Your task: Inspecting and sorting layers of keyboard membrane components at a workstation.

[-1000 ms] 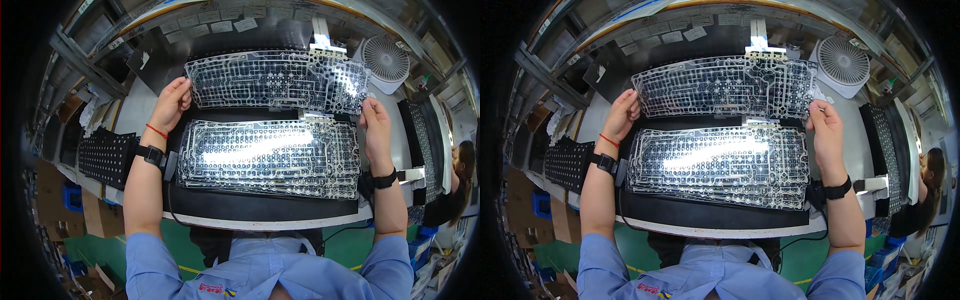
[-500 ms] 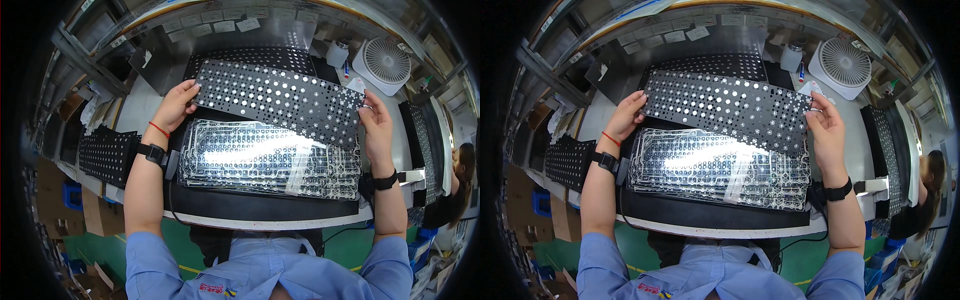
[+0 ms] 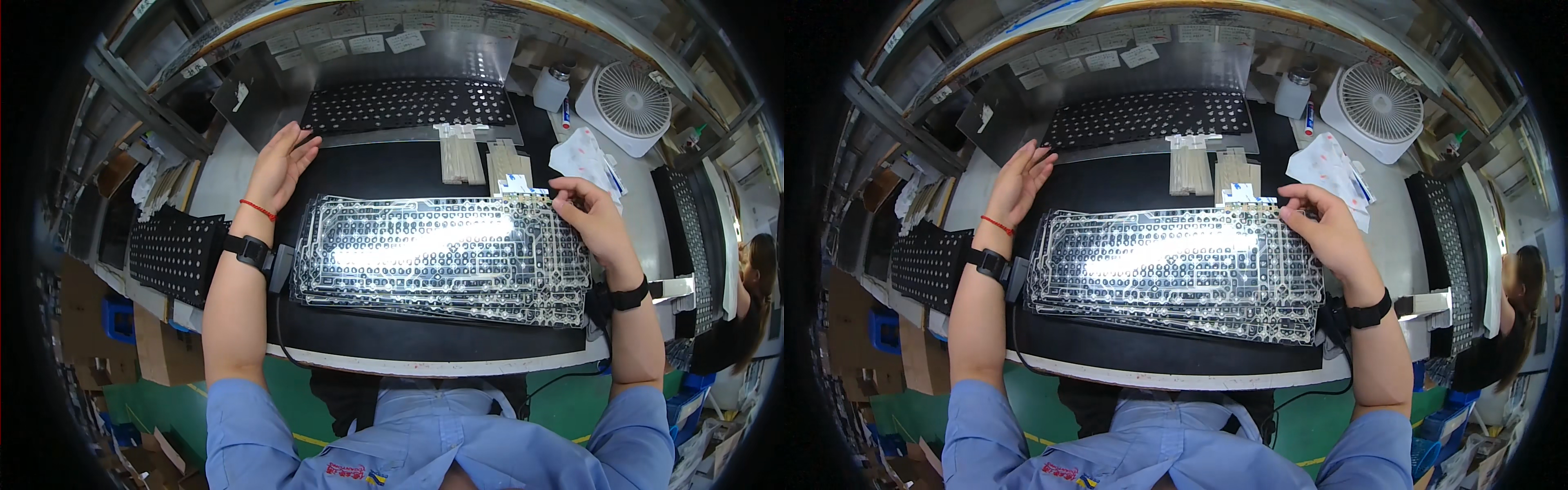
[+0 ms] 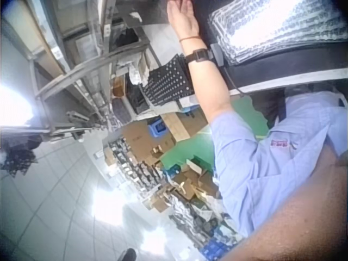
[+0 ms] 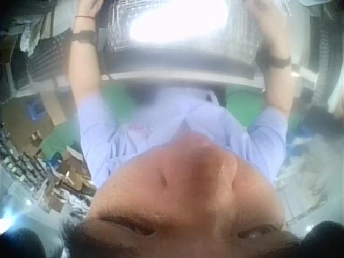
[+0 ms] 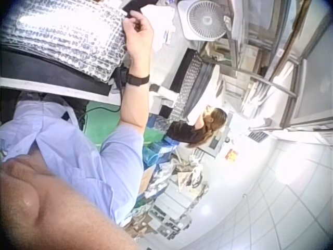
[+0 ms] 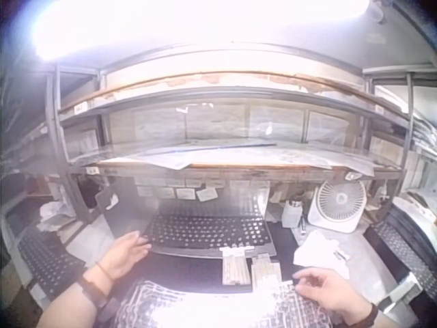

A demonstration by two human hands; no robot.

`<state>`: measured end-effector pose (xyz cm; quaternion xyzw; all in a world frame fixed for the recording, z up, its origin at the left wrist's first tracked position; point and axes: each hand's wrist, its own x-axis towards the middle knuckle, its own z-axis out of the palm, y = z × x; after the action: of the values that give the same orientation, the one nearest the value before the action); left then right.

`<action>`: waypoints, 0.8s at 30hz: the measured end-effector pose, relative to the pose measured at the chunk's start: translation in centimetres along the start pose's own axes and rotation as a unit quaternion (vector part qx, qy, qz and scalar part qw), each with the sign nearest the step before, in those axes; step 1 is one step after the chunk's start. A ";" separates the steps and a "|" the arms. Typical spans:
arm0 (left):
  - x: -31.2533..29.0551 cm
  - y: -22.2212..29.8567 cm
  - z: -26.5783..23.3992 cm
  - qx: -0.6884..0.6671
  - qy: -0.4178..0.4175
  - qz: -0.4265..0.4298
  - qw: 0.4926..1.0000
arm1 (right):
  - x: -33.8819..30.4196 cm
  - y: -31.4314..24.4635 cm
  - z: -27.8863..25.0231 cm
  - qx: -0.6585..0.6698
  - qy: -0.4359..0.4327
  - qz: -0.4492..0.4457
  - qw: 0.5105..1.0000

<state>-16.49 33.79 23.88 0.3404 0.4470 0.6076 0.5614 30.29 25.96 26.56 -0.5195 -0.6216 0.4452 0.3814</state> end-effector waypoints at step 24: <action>0.3 -0.2 0.9 0.108 0.014 0.038 0.993 | 0.0 0.1 -0.1 -0.008 0.050 -0.081 0.995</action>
<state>-15.67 34.19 24.01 0.4077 0.5046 0.5813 0.4913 30.40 25.95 26.48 -0.4921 -0.6457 0.3813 0.4422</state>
